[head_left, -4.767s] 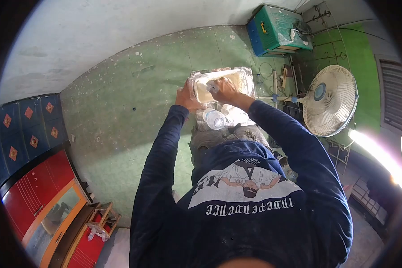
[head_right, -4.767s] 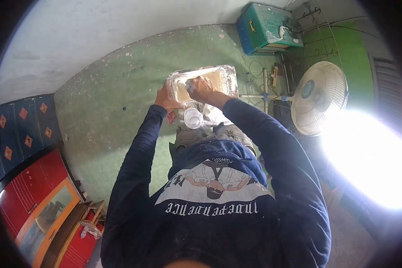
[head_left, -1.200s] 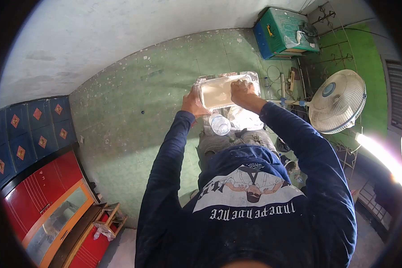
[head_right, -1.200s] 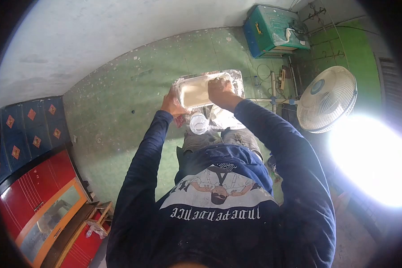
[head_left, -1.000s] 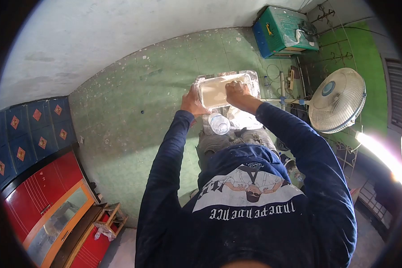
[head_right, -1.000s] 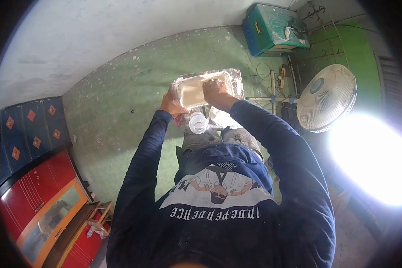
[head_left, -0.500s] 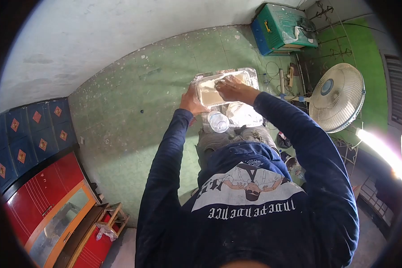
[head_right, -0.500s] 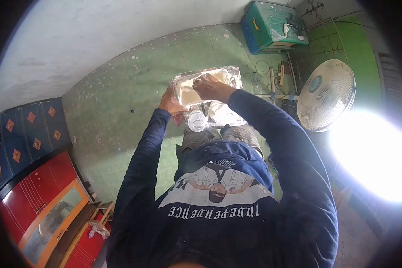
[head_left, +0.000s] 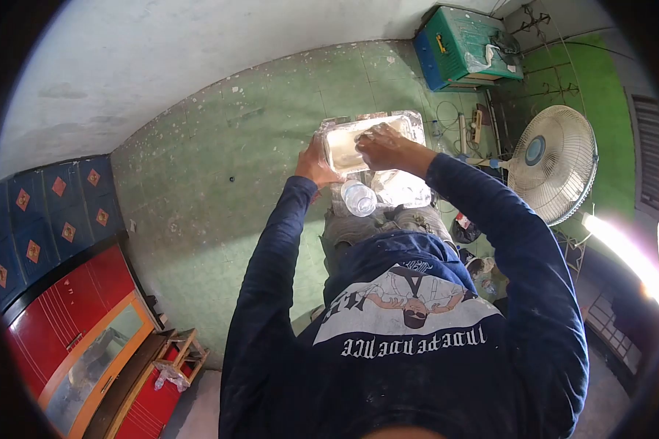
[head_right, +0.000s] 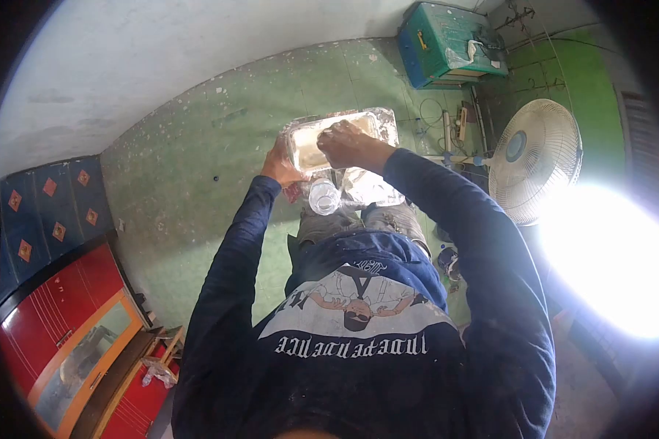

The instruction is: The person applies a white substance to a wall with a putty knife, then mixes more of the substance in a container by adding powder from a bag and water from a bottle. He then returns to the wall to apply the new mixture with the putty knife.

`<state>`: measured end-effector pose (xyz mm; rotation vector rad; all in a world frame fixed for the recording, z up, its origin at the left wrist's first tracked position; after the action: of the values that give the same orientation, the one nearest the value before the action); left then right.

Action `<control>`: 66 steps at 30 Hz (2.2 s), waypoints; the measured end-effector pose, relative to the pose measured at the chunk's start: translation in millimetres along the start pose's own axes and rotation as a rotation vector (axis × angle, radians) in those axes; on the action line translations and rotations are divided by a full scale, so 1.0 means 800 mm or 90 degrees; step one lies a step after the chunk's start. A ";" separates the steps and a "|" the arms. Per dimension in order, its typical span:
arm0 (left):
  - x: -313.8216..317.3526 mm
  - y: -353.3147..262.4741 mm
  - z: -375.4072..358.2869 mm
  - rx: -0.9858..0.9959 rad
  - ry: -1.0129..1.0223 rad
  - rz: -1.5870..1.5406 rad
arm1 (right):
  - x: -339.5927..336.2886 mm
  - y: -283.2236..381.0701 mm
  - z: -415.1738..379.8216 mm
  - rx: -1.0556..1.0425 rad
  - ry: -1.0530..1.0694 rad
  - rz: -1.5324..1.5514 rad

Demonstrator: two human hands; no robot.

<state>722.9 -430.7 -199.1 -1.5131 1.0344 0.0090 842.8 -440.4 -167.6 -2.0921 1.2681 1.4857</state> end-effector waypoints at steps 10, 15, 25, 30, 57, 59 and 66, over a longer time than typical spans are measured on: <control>0.000 0.000 0.003 0.018 -0.016 0.031 | 0.020 -0.015 0.029 0.071 -0.062 0.043; 0.001 -0.001 0.004 0.038 -0.018 0.085 | -0.008 -0.024 -0.011 0.194 0.015 0.062; 0.007 0.010 0.007 0.042 -0.007 0.052 | 0.021 -0.038 -0.059 0.057 0.045 -0.235; 0.013 0.021 0.006 0.005 -0.001 0.062 | 0.000 -0.044 -0.058 0.113 0.147 -0.055; -0.006 -0.010 -0.104 0.098 -0.231 0.038 | -0.046 -0.085 -0.153 0.286 -0.428 0.255; 0.014 0.007 -0.129 0.019 -0.217 -0.026 | -0.050 -0.075 -0.184 0.382 -0.485 0.326; 0.059 -0.049 -0.135 0.078 -0.113 0.018 | 0.127 -0.026 -0.160 0.184 -0.237 0.231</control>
<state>715.6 -550.4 -166.0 -1.3602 0.8980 0.0964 947.3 -561.8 -205.3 -1.3776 1.6461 1.6177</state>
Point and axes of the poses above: each hand's wrist, its own z-axis towards the middle knuckle, its own x-axis out of the palm, y = z × x, the point moved 9 cm from there along z, towards the middle knuckle, and after that the axes turned 11 degrees about y, right-handed, at the moved point
